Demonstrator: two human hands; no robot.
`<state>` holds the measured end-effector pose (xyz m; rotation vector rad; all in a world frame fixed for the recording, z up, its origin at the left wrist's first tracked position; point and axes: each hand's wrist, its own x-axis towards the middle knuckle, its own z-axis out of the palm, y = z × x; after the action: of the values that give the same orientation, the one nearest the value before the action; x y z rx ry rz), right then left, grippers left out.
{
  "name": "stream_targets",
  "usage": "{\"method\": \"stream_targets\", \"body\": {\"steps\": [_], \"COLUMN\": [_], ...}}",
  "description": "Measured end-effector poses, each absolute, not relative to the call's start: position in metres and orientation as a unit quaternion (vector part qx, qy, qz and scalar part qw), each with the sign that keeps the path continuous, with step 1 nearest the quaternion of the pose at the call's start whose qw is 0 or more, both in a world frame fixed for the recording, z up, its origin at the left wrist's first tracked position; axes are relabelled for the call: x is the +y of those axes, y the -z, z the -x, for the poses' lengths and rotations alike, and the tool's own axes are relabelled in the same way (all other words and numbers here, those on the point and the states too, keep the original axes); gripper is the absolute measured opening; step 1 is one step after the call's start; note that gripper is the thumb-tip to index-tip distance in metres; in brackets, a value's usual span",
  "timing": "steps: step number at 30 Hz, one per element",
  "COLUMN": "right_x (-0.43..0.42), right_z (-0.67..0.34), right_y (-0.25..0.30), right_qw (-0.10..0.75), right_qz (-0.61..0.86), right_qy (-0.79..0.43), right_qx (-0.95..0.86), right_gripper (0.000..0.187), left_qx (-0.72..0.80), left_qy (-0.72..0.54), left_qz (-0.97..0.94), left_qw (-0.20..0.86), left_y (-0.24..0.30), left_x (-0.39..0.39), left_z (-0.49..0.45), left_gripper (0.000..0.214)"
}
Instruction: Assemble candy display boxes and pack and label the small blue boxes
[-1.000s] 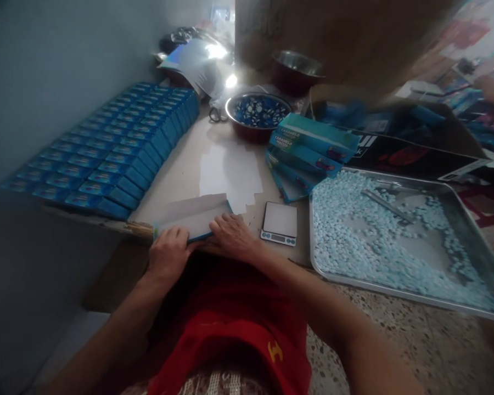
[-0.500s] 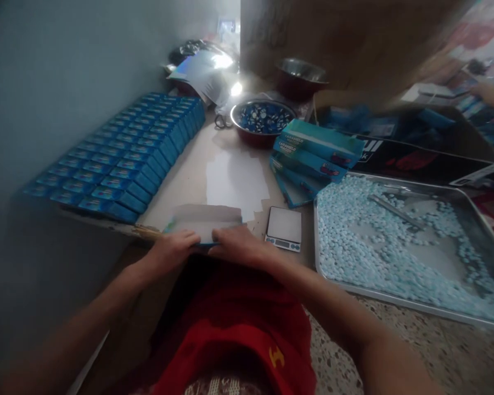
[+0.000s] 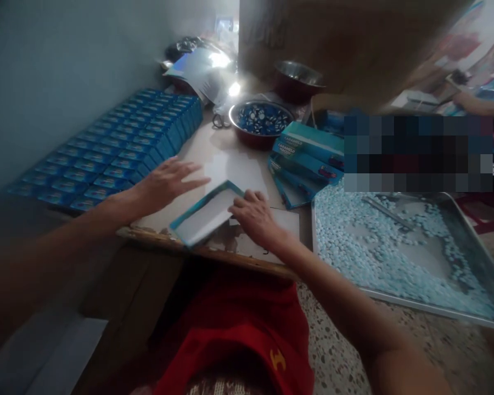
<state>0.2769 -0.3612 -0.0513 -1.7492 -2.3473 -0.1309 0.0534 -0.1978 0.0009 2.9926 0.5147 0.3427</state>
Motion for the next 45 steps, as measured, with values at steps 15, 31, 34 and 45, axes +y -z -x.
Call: {"method": "stream_targets", "body": {"steps": [15,31,34,45], "right_x": [-0.385,-0.401,-0.398,-0.377], "right_z": [-0.25,-0.232,-0.221,-0.209], "right_y": [0.086,0.117,0.113,0.121], "right_qw": [0.325,0.087,0.08,0.054], "right_qz": [0.642,0.658,0.67,0.708], "right_qy": [-0.137,0.045,0.027,0.041], "right_qx": [-0.681,-0.747,-0.738,-0.703], "right_gripper": [0.021,0.014,0.011,0.034], "left_qx": [0.286,0.29,0.274,0.268], "left_qy": [-0.062,-0.131,-0.106,-0.089], "left_qz": [-0.95,-0.948,-0.956,-0.959], "left_qw": [0.108,0.019,0.016,0.019], "left_y": [0.078,0.109,0.113,0.112], "left_x": [-0.253,-0.277,-0.283,-0.263], "left_z": [-0.055,-0.041,-0.038,-0.041], "left_gripper": [0.032,0.034,0.034,0.02]}}
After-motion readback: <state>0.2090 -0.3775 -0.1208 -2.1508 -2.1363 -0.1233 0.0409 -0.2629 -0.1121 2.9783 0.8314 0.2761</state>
